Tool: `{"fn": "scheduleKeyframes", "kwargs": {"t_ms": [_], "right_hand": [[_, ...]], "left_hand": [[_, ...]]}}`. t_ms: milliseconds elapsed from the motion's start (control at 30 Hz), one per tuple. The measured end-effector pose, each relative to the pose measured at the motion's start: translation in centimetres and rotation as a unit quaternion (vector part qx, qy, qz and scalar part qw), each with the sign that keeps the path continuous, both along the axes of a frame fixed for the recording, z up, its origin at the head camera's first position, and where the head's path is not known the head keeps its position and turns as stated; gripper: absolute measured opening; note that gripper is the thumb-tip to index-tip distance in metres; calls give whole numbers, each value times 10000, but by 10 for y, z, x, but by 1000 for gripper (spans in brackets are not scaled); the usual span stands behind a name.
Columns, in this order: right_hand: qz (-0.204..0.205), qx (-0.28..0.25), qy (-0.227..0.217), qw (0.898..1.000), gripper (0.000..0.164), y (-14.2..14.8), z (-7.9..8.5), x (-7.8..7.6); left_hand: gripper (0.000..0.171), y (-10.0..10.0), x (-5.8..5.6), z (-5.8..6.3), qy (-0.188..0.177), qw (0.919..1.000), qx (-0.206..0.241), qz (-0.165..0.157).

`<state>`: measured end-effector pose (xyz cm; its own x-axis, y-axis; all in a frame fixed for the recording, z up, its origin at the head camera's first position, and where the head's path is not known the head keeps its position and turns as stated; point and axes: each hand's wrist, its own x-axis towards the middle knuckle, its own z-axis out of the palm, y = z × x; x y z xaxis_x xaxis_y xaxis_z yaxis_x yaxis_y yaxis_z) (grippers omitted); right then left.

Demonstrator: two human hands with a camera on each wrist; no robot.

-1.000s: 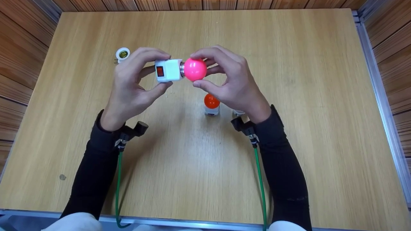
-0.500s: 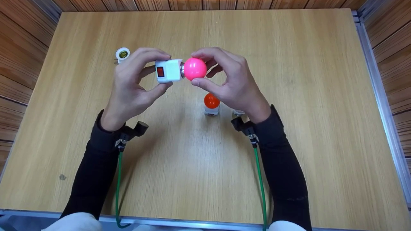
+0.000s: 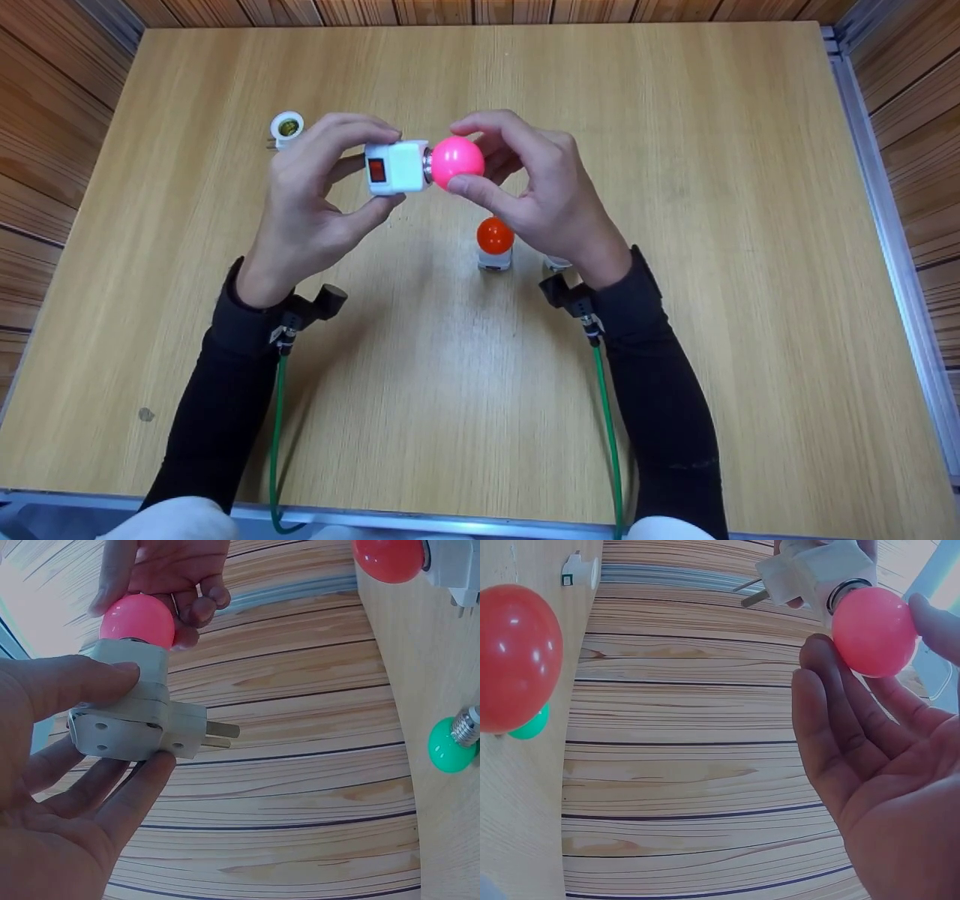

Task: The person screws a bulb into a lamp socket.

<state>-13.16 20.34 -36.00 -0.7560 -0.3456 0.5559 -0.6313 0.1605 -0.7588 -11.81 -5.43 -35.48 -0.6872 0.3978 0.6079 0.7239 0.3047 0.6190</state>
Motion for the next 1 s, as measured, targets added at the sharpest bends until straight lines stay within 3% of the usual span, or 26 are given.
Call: {"fn": "scheduleKeyframes", "kwargs": {"t_ms": [700,1000], "right_hand": [[251,-39,-11,9997,48,1,0,-2],[214,421,74,9989,57,4,2,0]], "left_hand": [[37,0,1,1,-28,9999,-136,7],[37,-1,1,2,16,9999,-154,38]]}}
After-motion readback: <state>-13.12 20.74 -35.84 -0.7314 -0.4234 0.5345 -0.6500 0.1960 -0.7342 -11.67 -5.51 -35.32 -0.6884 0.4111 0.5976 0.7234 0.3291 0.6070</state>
